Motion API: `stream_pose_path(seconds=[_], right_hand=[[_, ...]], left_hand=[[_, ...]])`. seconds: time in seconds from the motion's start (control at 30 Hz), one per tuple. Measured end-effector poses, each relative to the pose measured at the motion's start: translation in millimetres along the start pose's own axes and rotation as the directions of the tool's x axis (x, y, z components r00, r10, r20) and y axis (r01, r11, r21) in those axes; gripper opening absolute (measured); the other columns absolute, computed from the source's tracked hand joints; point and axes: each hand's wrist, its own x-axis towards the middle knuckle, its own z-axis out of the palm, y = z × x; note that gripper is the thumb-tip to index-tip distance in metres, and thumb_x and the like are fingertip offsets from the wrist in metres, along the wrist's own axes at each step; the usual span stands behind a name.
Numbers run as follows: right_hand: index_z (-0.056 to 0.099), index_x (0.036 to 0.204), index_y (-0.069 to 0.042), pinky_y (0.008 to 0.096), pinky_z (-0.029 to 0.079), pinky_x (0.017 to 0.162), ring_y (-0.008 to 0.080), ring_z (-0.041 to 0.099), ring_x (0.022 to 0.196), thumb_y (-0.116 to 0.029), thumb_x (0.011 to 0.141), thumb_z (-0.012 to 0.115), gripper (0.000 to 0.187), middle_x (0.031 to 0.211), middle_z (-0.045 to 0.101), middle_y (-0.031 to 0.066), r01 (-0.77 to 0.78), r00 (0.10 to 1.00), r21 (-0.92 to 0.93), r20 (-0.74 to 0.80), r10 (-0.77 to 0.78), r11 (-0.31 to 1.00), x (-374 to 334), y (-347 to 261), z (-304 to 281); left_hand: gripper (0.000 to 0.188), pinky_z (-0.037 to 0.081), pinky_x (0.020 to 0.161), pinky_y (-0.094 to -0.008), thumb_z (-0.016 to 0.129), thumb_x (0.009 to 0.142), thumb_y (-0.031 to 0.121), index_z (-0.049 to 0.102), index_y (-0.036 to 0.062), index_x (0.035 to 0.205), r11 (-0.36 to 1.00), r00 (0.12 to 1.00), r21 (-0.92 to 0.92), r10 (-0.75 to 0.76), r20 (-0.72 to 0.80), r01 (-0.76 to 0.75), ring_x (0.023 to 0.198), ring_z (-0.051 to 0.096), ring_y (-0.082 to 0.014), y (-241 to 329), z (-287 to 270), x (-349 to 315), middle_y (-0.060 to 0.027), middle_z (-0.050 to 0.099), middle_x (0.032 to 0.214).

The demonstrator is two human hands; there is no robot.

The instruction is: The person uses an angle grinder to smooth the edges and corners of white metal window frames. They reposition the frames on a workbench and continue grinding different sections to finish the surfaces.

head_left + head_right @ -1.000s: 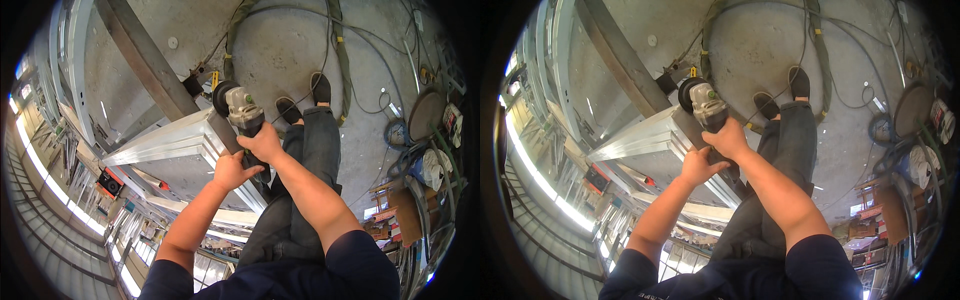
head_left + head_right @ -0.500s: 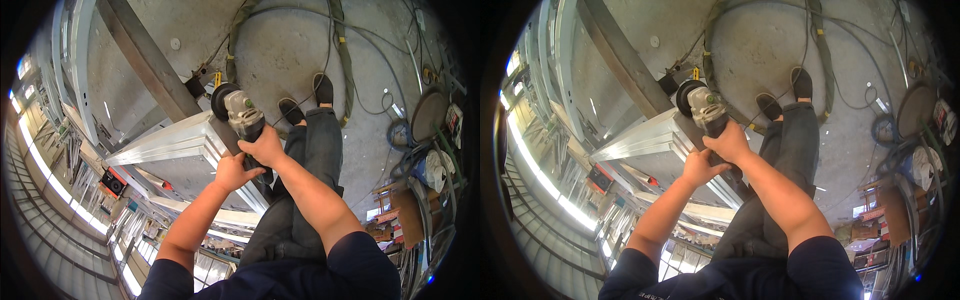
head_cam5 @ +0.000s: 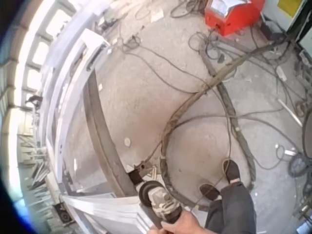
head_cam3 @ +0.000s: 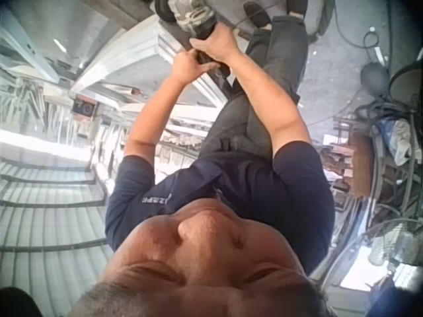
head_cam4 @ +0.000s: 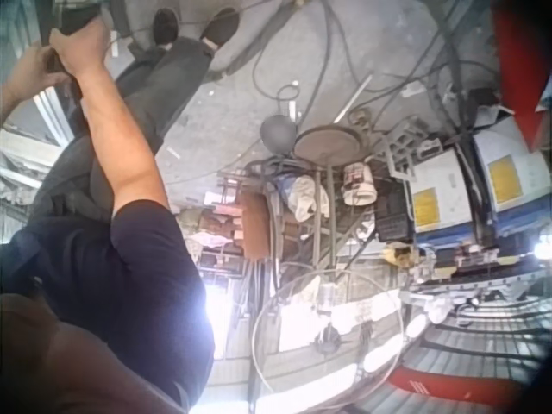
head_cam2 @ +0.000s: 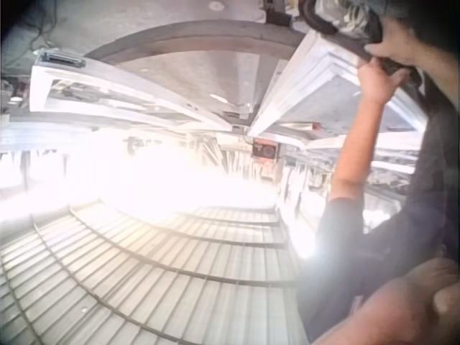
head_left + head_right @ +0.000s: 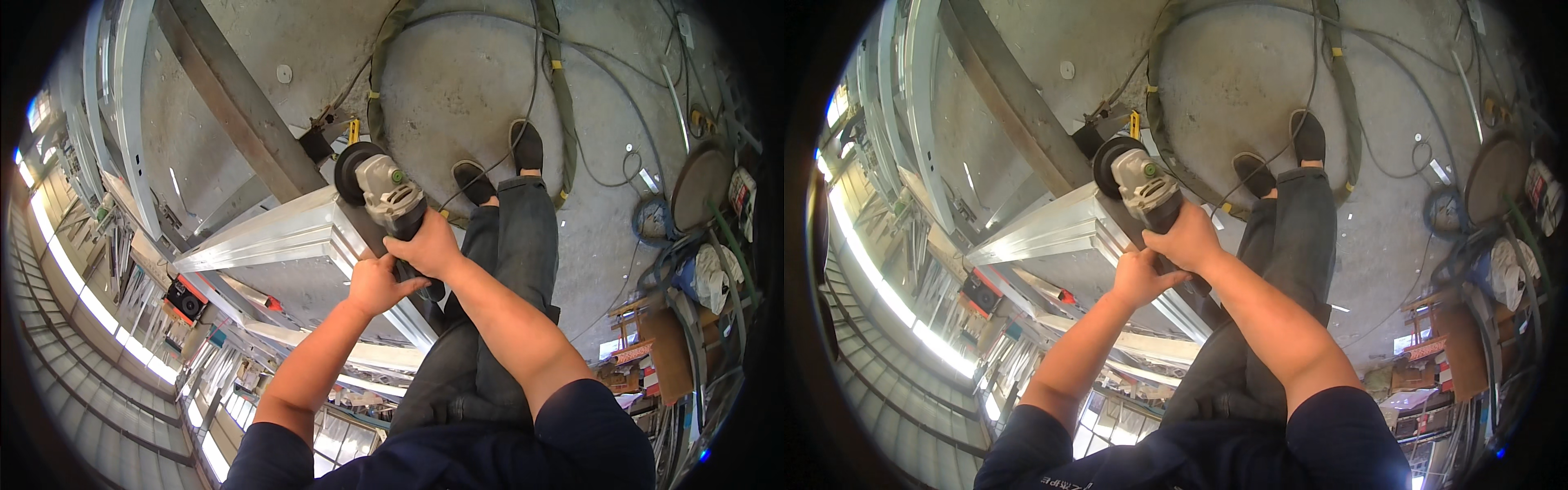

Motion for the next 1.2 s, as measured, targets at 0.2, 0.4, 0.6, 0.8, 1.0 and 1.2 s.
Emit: stream_pose_path(seconds=[0.2,0.4,0.6,0.8,1.0,1.2], right_hand=[[0.067,0.106,0.004,0.0386,0.055,0.083,0.0336,0.072,0.091,-0.027,0.069,0.081,0.050,0.095,0.073,0.0209,-0.084,0.996,-0.039,0.026,0.086,0.996,4,2,-1],[0.066,0.108,0.004,0.0395,0.055,0.084,0.0362,0.072,0.094,-0.027,0.069,0.081,0.052,0.097,0.073,0.0219,-0.165,0.984,-0.052,0.053,0.168,0.985,12,1,-3],[0.065,0.106,0.006,0.0386,0.055,0.081,0.0347,0.072,0.090,-0.027,0.068,0.081,0.053,0.094,0.072,0.0223,-0.061,0.998,-0.026,0.034,0.062,0.998,6,-3,-3],[0.065,0.107,0.006,0.0381,0.055,0.082,0.0342,0.072,0.090,-0.027,0.068,0.082,0.053,0.095,0.073,0.0222,0.008,0.999,-0.030,0.039,-0.007,1.000,2,-5,-3],[0.067,0.101,0.006,0.0387,0.056,0.081,0.0341,0.073,0.089,-0.028,0.069,0.080,0.048,0.093,0.073,0.0225,-0.077,0.997,-0.054,0.027,0.079,0.996,-1,-5,-2],[0.065,0.109,0.005,0.0391,0.055,0.086,0.0353,0.072,0.093,-0.029,0.069,0.081,0.056,0.099,0.072,0.0227,-0.157,0.985,-0.013,0.067,0.158,0.987,8,3,-2]], left_hand=[[0.063,0.054,0.060,-0.0396,0.089,0.065,0.058,0.069,0.0021,0.086,0.996,0.997,-0.046,-0.069,0.041,0.071,0.059,0.065,-0.0304,1,2,-1,-0.0094,0.065,0.061],[0.064,0.054,0.059,-0.0388,0.089,0.064,0.058,0.069,0.0015,0.086,0.998,0.999,-0.066,-0.024,-0.022,0.023,0.058,0.065,-0.0298,-4,7,-1,-0.0091,0.065,0.060],[0.062,0.053,0.057,-0.0386,0.090,0.064,0.056,0.068,0.0017,0.084,0.996,0.999,-0.084,-0.007,-0.031,0.004,0.056,0.065,-0.0283,-6,6,1,-0.0093,0.065,0.060],[0.062,0.054,0.058,-0.0381,0.090,0.065,0.056,0.068,0.0019,0.083,0.998,1.000,-0.061,-0.016,-0.017,0.015,0.057,0.066,-0.0285,0,0,0,-0.0090,0.065,0.060],[0.062,0.054,0.058,-0.0372,0.091,0.064,0.055,0.068,0.0019,0.086,0.997,0.999,-0.071,0.011,-0.039,-0.014,0.058,0.067,-0.0292,-5,5,-2,-0.0092,0.065,0.060],[0.062,0.055,0.060,-0.0387,0.091,0.064,0.055,0.070,0.0022,0.090,0.997,1.000,-0.077,-0.009,-0.027,0.007,0.060,0.068,-0.0291,1,0,-1,-0.0087,0.066,0.062]])
